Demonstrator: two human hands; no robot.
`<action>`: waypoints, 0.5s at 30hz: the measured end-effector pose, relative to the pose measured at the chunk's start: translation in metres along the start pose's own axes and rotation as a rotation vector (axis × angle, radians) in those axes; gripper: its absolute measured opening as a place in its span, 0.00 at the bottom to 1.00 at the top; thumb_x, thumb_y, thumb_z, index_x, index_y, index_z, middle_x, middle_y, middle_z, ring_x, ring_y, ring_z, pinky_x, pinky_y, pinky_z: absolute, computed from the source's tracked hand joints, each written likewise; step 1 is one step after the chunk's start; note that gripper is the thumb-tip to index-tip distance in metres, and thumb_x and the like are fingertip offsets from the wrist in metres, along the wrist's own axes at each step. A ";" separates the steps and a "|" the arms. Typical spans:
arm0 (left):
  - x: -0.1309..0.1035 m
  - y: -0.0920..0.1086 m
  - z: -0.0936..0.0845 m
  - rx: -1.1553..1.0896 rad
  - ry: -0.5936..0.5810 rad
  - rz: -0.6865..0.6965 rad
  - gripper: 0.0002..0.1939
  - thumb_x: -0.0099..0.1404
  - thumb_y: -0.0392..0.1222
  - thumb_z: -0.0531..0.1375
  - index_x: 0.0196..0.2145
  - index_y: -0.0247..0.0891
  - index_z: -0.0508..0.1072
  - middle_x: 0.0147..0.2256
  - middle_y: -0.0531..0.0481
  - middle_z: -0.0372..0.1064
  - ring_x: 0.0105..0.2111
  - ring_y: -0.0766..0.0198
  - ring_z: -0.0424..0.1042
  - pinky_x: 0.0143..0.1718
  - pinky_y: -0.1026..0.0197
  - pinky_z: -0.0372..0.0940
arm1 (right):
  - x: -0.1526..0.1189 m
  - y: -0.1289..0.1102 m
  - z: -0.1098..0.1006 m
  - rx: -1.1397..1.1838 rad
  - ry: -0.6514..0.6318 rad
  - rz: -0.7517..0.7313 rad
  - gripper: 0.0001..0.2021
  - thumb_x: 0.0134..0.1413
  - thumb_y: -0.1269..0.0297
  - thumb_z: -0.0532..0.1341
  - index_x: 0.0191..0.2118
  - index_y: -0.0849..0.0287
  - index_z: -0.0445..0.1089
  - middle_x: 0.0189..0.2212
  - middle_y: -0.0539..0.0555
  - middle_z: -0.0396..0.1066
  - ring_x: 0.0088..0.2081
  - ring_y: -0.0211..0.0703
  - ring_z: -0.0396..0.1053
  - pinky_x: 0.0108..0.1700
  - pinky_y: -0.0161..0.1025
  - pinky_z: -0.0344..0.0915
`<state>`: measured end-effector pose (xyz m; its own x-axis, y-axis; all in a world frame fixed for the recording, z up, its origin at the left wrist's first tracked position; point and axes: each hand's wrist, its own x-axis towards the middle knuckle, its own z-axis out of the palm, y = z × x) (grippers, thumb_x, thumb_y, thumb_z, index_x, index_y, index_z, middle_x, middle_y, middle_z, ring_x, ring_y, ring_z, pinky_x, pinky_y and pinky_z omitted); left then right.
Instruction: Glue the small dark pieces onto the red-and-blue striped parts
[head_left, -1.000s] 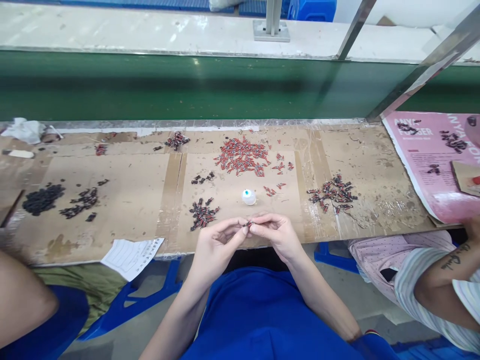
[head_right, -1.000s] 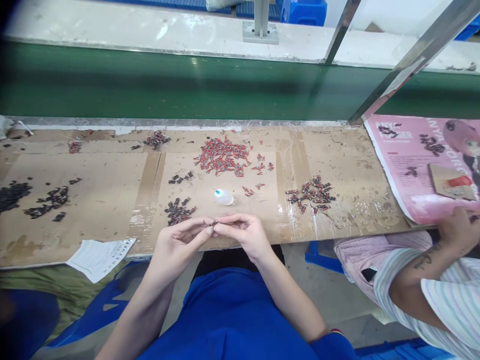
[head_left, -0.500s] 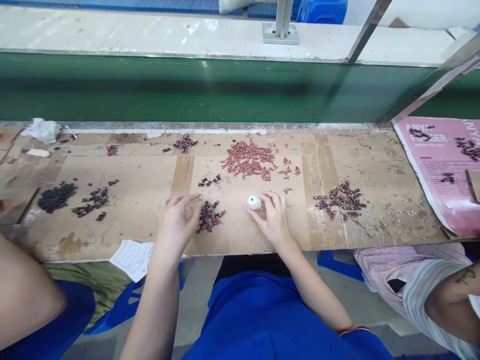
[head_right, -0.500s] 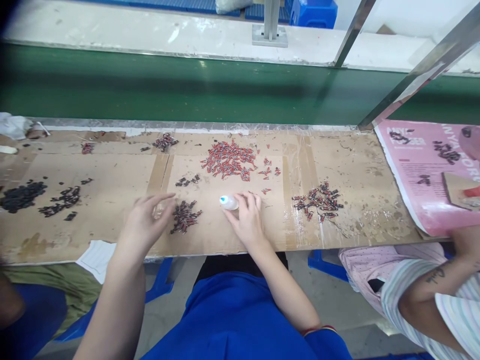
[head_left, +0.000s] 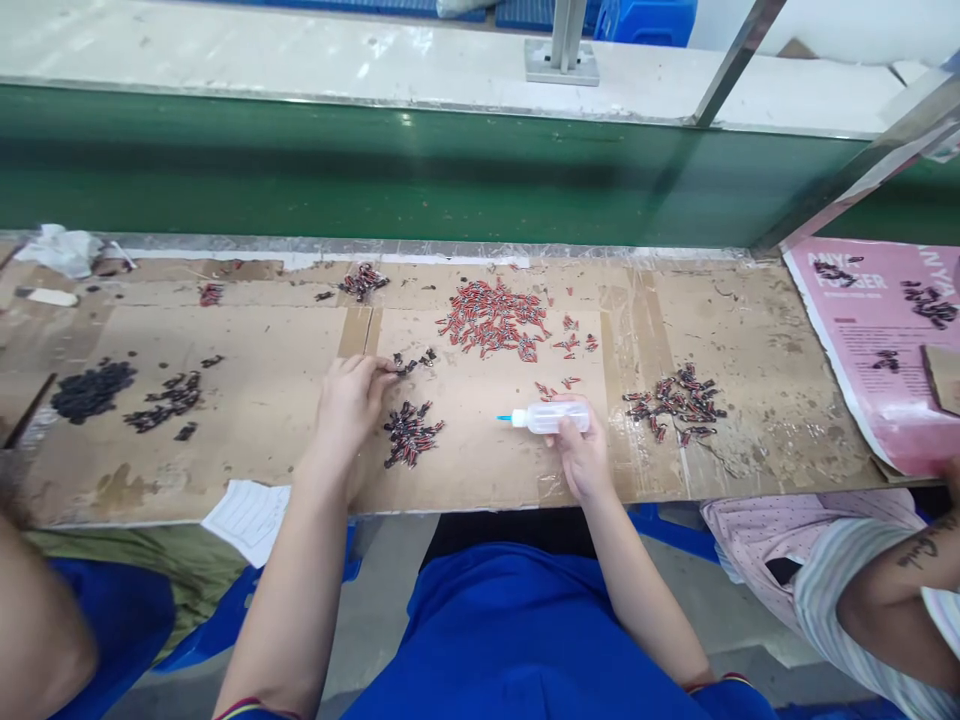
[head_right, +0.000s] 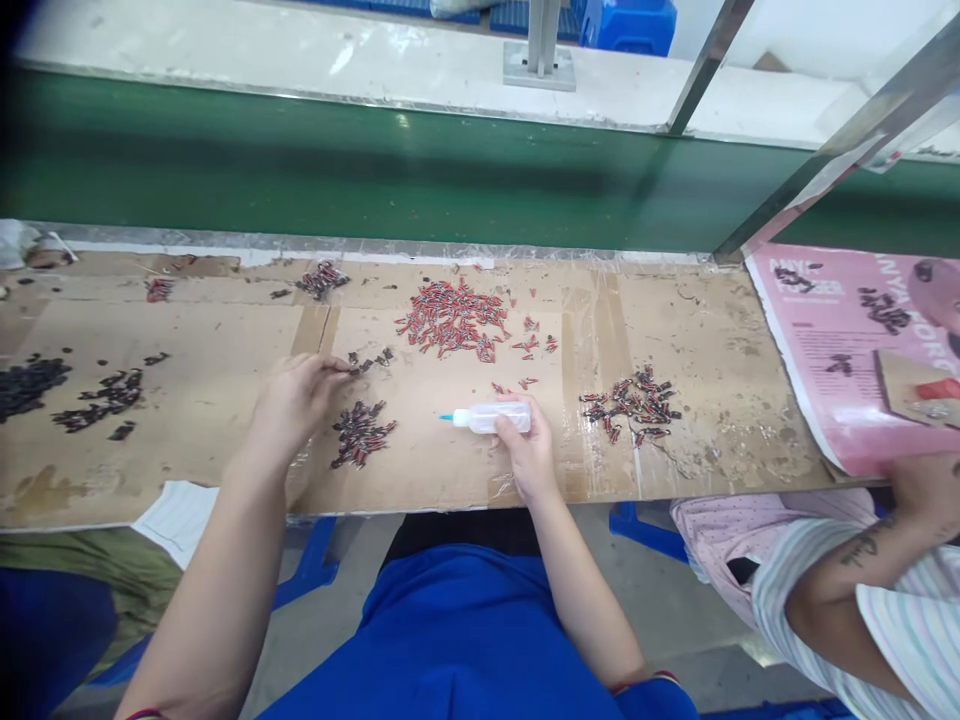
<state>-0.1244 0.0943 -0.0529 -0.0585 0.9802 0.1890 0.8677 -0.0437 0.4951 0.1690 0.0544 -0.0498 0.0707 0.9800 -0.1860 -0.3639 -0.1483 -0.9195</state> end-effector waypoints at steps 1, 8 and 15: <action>-0.006 0.008 0.001 -0.022 0.006 0.025 0.08 0.65 0.45 0.54 0.32 0.44 0.72 0.37 0.46 0.77 0.40 0.51 0.73 0.47 0.50 0.65 | 0.000 -0.001 0.000 0.063 0.009 0.043 0.23 0.41 0.43 0.71 0.36 0.55 0.70 0.28 0.48 0.73 0.23 0.35 0.67 0.23 0.32 0.65; -0.061 0.080 0.039 -0.095 -0.024 0.081 0.11 0.69 0.40 0.54 0.35 0.42 0.76 0.35 0.48 0.78 0.39 0.55 0.73 0.43 0.53 0.63 | -0.001 -0.008 0.006 0.143 0.186 0.193 0.21 0.37 0.45 0.71 0.27 0.57 0.67 0.17 0.44 0.66 0.16 0.30 0.58 0.15 0.28 0.53; -0.081 0.101 0.053 0.011 0.083 0.095 0.08 0.68 0.38 0.59 0.34 0.44 0.79 0.37 0.46 0.78 0.42 0.53 0.71 0.41 0.53 0.57 | -0.007 -0.016 0.001 -0.076 0.178 0.123 0.13 0.35 0.55 0.70 0.22 0.60 0.73 0.18 0.48 0.70 0.19 0.33 0.62 0.21 0.31 0.59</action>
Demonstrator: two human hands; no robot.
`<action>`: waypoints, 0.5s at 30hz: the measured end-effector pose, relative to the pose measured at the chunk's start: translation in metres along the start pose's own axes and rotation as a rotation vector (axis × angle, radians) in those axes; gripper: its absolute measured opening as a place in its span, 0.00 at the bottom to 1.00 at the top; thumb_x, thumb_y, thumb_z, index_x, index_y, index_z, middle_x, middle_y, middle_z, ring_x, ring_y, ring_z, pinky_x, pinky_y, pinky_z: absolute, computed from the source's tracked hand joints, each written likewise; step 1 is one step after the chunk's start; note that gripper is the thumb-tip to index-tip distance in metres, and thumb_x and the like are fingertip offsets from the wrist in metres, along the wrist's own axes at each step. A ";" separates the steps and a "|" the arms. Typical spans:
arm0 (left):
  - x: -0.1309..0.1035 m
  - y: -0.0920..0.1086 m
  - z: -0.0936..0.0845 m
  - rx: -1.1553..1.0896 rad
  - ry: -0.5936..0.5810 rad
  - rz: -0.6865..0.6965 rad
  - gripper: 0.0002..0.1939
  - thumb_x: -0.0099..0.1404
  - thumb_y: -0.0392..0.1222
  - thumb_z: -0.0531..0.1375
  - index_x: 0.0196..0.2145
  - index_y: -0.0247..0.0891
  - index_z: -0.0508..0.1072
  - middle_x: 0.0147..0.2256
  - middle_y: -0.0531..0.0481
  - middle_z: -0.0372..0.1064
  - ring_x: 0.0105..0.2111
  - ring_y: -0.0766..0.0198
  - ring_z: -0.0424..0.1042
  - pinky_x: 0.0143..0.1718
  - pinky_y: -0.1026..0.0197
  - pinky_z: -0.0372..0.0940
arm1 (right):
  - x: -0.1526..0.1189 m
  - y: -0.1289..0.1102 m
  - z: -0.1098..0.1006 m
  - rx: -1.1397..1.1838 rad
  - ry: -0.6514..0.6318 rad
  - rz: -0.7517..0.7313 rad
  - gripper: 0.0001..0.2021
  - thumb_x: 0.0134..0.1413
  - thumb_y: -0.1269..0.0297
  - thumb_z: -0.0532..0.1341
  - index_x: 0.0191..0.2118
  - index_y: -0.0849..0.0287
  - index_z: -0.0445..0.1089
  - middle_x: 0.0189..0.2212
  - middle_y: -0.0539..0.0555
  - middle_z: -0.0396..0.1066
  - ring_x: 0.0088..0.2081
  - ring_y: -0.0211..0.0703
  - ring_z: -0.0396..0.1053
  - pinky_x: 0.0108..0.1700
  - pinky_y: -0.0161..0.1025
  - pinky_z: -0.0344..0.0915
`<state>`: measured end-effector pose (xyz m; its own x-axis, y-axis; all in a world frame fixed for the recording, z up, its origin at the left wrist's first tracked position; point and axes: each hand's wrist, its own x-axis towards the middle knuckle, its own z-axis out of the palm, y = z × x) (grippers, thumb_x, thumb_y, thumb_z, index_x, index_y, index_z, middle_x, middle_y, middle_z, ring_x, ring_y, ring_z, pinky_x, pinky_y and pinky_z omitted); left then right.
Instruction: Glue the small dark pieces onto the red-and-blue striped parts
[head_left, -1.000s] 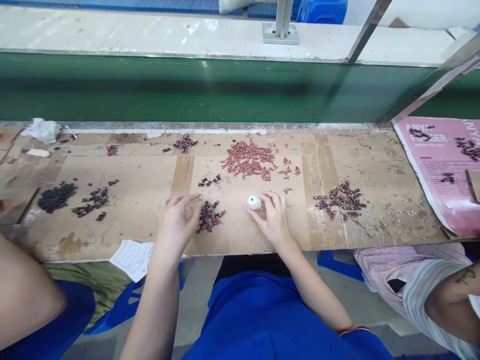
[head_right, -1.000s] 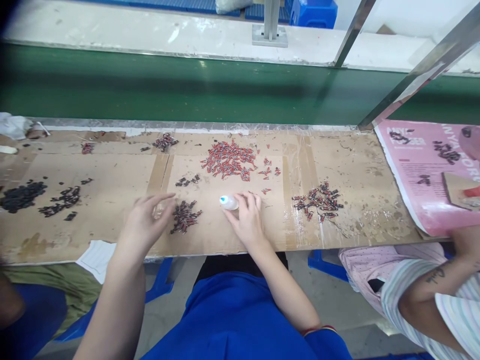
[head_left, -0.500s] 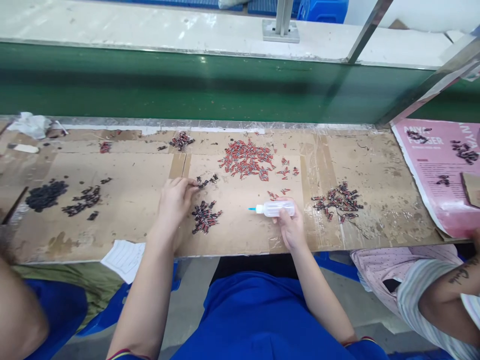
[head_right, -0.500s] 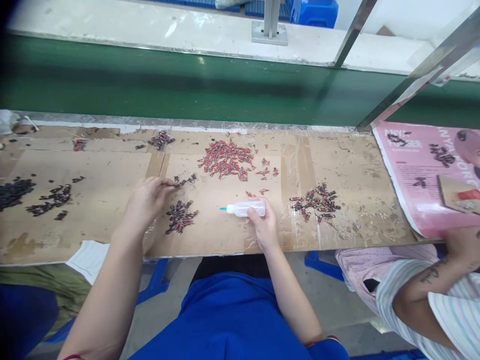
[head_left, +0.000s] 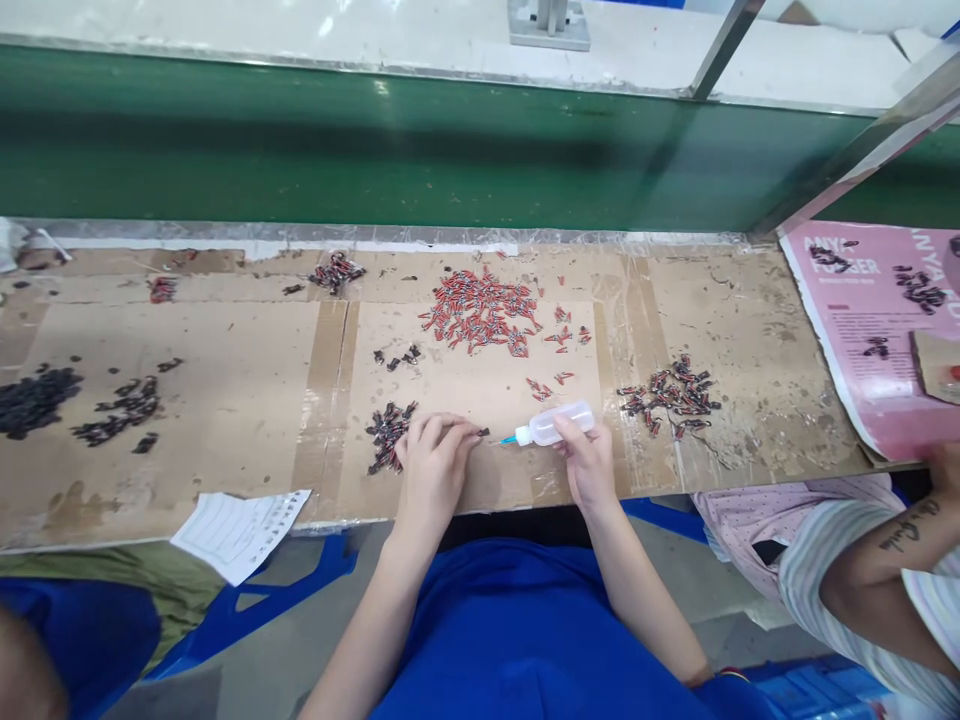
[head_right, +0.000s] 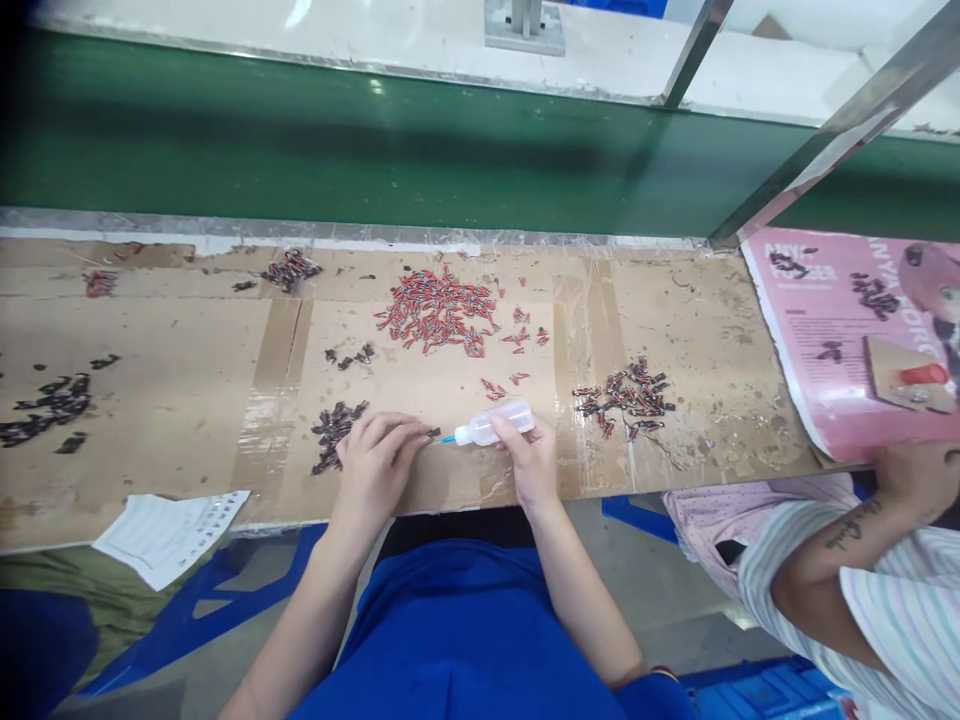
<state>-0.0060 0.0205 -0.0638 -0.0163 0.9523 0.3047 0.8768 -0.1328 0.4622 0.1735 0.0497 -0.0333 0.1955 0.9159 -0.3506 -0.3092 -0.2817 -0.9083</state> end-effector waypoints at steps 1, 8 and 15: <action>0.001 0.000 -0.002 0.004 -0.003 0.002 0.07 0.68 0.39 0.59 0.35 0.44 0.79 0.37 0.47 0.78 0.43 0.53 0.71 0.41 0.53 0.56 | -0.001 0.000 0.000 -0.058 -0.004 -0.044 0.13 0.36 0.55 0.70 0.21 0.60 0.73 0.17 0.48 0.70 0.19 0.34 0.63 0.22 0.32 0.60; 0.007 -0.002 -0.007 -0.098 -0.057 -0.067 0.06 0.65 0.39 0.63 0.39 0.46 0.78 0.38 0.51 0.80 0.45 0.55 0.75 0.47 0.53 0.56 | -0.005 0.008 0.006 -0.319 0.045 -0.247 0.10 0.43 0.56 0.68 0.24 0.59 0.75 0.19 0.50 0.74 0.22 0.40 0.69 0.25 0.36 0.66; 0.010 0.002 -0.010 -0.131 -0.056 -0.137 0.04 0.64 0.39 0.64 0.34 0.47 0.79 0.35 0.54 0.81 0.44 0.57 0.77 0.48 0.53 0.55 | -0.006 0.011 0.003 -0.404 -0.009 -0.271 0.09 0.47 0.58 0.67 0.28 0.59 0.77 0.22 0.52 0.78 0.23 0.42 0.72 0.25 0.36 0.68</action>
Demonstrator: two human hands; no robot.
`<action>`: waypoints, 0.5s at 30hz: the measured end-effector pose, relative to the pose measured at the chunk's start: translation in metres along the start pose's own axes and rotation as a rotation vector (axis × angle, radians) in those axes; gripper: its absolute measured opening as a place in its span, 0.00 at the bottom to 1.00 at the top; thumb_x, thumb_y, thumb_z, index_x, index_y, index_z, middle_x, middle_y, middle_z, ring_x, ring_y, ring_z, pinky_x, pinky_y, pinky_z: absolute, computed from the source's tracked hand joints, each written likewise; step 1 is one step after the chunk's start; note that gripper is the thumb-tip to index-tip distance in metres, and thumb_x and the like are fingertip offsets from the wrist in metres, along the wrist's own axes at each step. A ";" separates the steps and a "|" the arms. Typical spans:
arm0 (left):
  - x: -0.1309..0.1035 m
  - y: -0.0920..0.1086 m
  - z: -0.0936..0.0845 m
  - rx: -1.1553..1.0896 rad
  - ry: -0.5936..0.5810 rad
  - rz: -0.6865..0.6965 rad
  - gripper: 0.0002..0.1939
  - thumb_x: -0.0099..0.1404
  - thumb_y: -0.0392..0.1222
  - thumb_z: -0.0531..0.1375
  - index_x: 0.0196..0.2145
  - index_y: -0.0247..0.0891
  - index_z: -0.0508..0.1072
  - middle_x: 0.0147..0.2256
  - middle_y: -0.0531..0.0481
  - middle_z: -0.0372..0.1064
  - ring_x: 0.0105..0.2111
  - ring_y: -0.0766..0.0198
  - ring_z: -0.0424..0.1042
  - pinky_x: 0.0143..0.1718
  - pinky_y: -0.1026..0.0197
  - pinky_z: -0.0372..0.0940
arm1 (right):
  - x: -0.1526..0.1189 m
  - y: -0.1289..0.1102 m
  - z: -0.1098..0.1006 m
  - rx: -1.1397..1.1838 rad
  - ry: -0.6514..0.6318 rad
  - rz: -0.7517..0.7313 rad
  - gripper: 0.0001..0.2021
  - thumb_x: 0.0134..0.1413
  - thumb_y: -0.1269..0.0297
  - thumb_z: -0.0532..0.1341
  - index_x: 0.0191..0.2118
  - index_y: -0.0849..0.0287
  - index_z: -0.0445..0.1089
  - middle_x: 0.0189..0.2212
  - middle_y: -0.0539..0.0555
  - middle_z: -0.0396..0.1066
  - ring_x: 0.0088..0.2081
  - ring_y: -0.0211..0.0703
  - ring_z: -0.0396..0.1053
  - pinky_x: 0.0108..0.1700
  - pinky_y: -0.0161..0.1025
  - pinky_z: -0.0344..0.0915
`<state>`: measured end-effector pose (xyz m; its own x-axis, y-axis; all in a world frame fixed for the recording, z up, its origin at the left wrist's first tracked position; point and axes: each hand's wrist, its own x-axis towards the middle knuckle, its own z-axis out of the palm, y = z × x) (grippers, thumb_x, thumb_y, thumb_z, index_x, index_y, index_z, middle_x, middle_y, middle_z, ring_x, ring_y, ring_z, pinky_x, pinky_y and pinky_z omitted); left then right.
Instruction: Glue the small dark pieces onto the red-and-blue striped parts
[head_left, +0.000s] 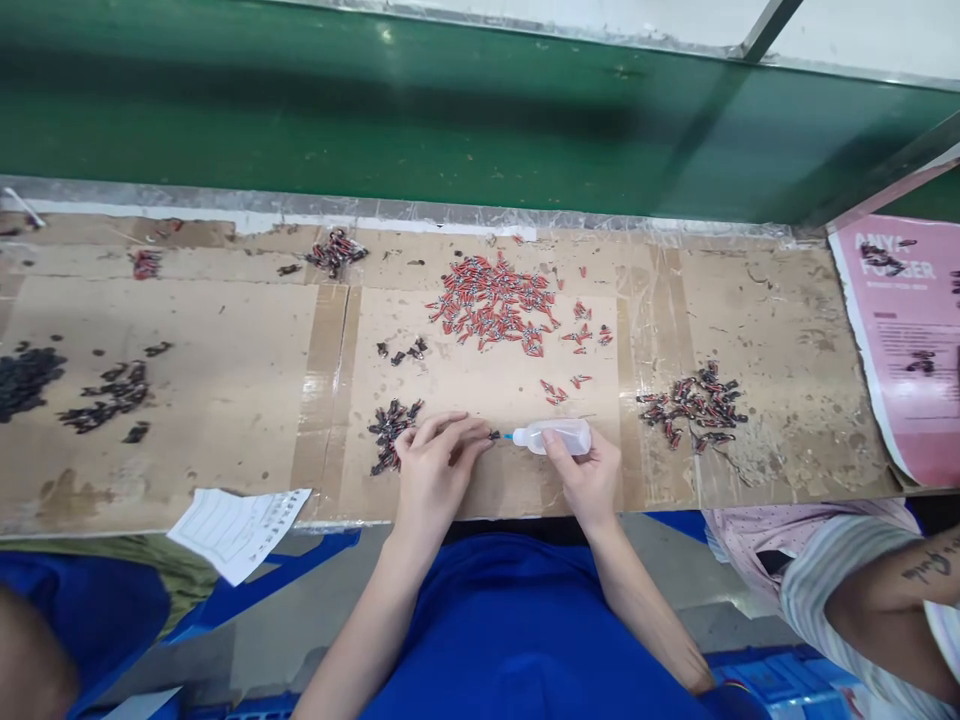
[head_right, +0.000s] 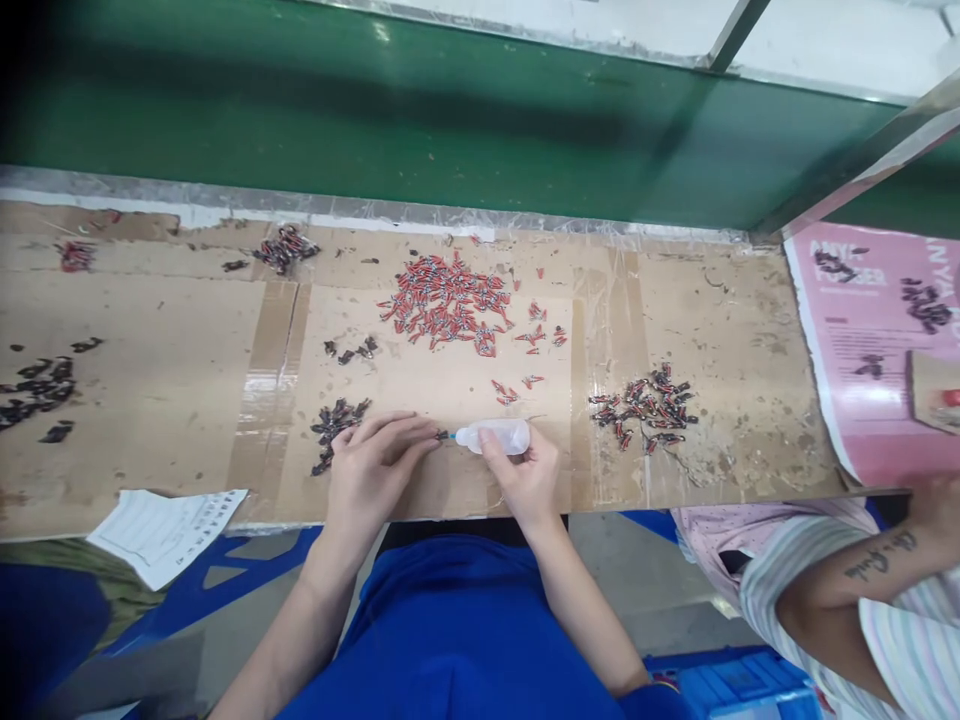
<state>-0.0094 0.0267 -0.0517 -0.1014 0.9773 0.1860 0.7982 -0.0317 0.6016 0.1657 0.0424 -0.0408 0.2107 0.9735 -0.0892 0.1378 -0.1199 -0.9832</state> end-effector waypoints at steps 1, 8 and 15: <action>0.000 0.001 -0.001 -0.002 -0.008 -0.011 0.04 0.64 0.39 0.64 0.34 0.48 0.79 0.35 0.54 0.81 0.44 0.57 0.77 0.48 0.53 0.54 | 0.000 0.000 0.000 -0.009 -0.010 0.001 0.09 0.47 0.58 0.67 0.28 0.59 0.77 0.22 0.53 0.78 0.23 0.42 0.73 0.26 0.36 0.69; 0.003 0.004 -0.005 -0.006 -0.034 -0.026 0.05 0.65 0.39 0.63 0.33 0.48 0.79 0.34 0.55 0.81 0.43 0.57 0.77 0.48 0.52 0.53 | 0.000 0.002 -0.001 -0.010 -0.065 0.022 0.07 0.49 0.59 0.67 0.31 0.58 0.78 0.26 0.52 0.80 0.26 0.43 0.75 0.29 0.36 0.71; 0.004 0.005 -0.005 0.006 -0.053 -0.062 0.06 0.65 0.41 0.62 0.32 0.48 0.79 0.33 0.55 0.81 0.43 0.56 0.77 0.49 0.50 0.52 | 0.000 -0.002 0.000 -0.014 -0.038 0.051 0.08 0.50 0.59 0.67 0.29 0.57 0.79 0.26 0.53 0.80 0.27 0.45 0.76 0.31 0.39 0.72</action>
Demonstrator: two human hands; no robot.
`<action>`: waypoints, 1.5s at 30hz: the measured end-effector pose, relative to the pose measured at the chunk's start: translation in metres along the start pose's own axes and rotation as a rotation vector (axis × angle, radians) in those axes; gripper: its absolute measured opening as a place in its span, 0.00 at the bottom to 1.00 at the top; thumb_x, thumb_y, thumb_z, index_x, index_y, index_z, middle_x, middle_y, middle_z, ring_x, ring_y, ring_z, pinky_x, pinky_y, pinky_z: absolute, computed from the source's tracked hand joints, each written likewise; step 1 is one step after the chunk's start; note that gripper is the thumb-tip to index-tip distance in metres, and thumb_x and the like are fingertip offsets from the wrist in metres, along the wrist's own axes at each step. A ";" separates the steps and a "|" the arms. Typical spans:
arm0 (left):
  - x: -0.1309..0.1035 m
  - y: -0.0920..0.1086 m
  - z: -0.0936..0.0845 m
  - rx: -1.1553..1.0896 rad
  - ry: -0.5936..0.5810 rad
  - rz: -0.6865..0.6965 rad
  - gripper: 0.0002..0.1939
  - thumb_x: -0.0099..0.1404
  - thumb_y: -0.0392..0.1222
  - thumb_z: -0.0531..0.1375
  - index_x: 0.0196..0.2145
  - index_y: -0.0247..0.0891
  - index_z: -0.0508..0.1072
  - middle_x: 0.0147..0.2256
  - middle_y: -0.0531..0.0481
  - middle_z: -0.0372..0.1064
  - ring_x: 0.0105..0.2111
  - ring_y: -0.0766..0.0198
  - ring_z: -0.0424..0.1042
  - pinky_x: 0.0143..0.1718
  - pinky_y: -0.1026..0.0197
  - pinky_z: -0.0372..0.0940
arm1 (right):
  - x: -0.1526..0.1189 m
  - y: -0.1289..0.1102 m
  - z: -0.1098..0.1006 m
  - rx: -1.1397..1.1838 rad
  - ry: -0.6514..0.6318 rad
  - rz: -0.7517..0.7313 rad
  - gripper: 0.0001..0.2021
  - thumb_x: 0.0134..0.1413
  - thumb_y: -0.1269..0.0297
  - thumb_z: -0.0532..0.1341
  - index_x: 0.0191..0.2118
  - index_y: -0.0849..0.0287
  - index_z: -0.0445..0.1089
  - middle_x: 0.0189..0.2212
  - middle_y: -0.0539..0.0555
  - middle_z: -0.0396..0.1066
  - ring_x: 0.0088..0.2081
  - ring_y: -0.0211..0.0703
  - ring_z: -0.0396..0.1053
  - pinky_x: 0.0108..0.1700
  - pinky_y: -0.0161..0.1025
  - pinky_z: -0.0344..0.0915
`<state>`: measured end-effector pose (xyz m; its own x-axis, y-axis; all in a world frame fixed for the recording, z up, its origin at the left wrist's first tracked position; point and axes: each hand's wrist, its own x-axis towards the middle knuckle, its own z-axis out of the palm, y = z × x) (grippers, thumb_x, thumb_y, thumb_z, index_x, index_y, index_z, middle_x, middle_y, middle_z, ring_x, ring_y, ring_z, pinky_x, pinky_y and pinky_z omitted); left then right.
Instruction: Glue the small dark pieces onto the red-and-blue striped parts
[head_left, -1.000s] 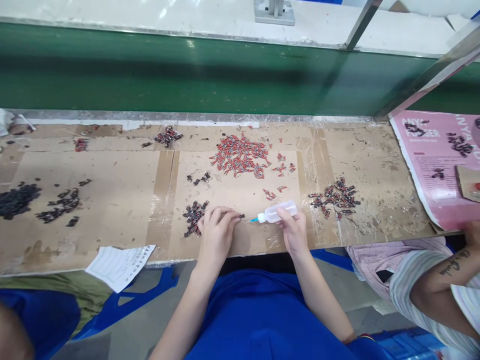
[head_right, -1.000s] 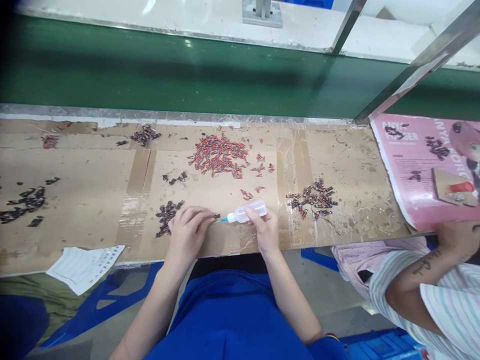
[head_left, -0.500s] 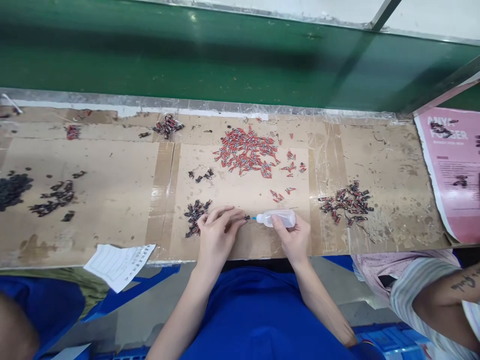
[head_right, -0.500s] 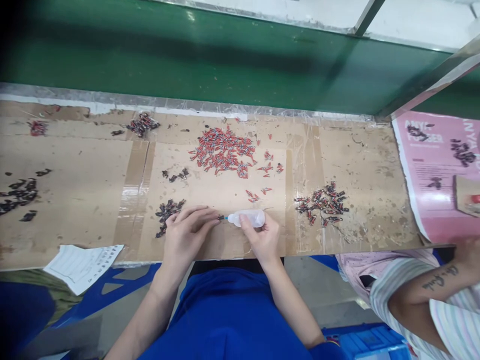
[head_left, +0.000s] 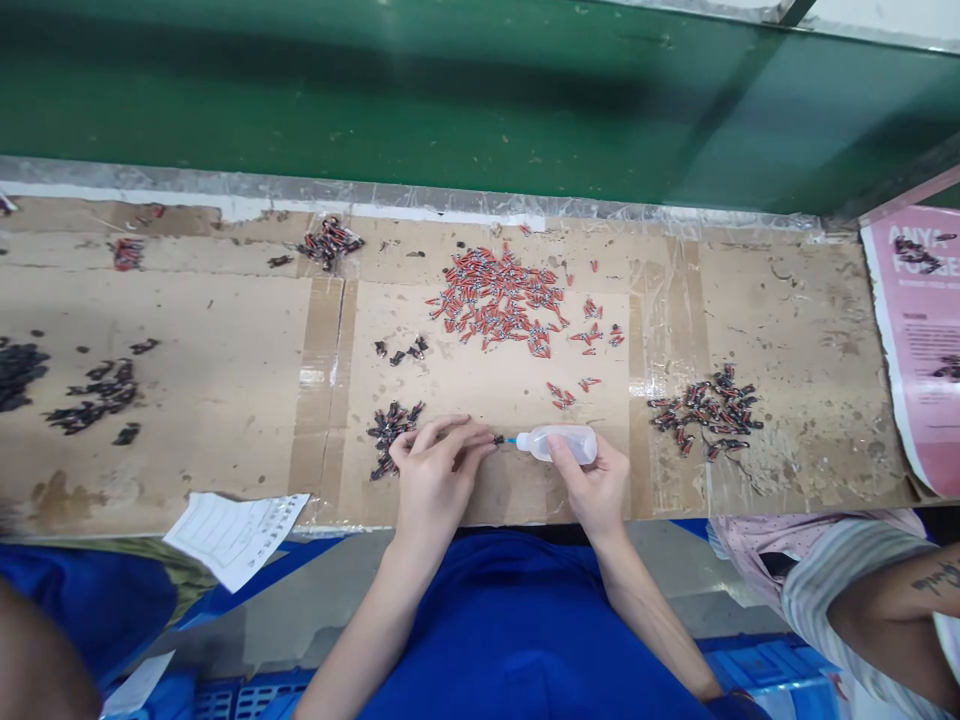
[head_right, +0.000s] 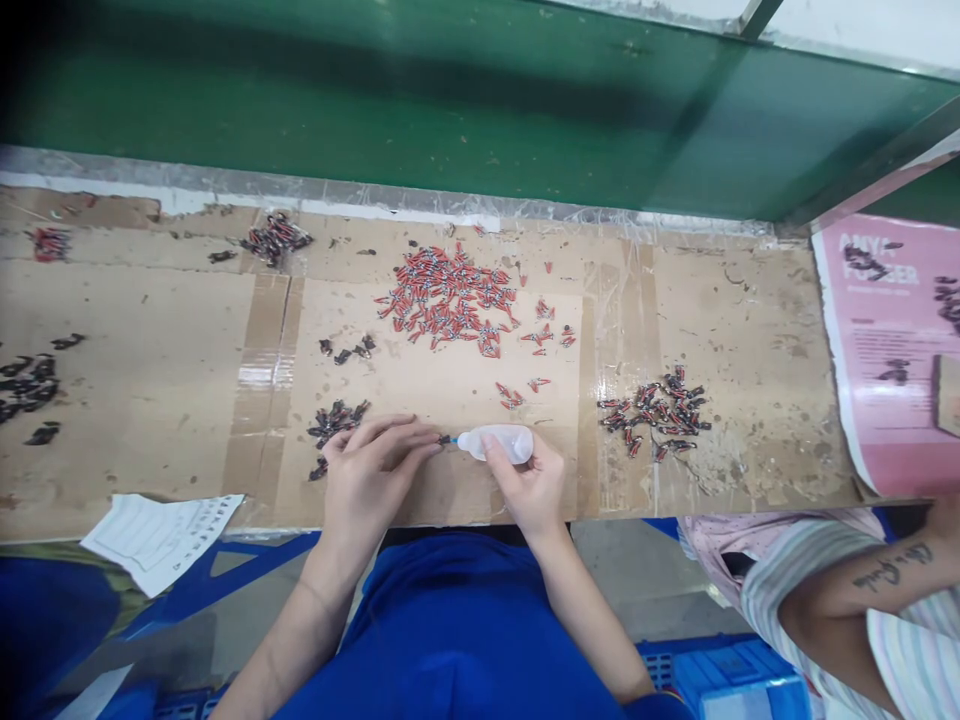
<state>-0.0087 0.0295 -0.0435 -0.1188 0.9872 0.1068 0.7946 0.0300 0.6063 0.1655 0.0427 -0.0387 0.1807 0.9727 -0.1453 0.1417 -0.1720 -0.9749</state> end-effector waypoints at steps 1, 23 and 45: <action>0.000 0.000 0.000 0.002 -0.003 -0.006 0.06 0.65 0.42 0.62 0.32 0.49 0.79 0.33 0.55 0.81 0.43 0.56 0.77 0.49 0.50 0.52 | 0.000 -0.001 0.000 0.004 0.007 0.003 0.08 0.50 0.59 0.67 0.29 0.57 0.79 0.26 0.53 0.80 0.27 0.45 0.76 0.31 0.39 0.72; -0.002 0.001 0.002 0.015 0.018 -0.023 0.06 0.65 0.41 0.62 0.32 0.48 0.79 0.32 0.54 0.81 0.42 0.55 0.76 0.49 0.48 0.51 | 0.000 -0.002 0.001 0.045 0.005 0.010 0.07 0.49 0.59 0.67 0.27 0.56 0.78 0.24 0.52 0.79 0.26 0.44 0.74 0.29 0.39 0.71; -0.025 -0.037 -0.028 0.012 -0.053 0.194 0.11 0.69 0.44 0.56 0.40 0.50 0.80 0.36 0.48 0.78 0.43 0.53 0.70 0.45 0.50 0.62 | 0.022 -0.006 0.056 -0.419 -0.171 -0.305 0.21 0.49 0.58 0.70 0.49 0.54 0.70 0.45 0.58 0.77 0.50 0.52 0.71 0.52 0.49 0.69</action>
<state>-0.0519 -0.0002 -0.0466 0.0684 0.9816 0.1785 0.8068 -0.1597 0.5688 0.1137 0.0738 -0.0459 -0.0855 0.9936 0.0743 0.5453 0.1090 -0.8311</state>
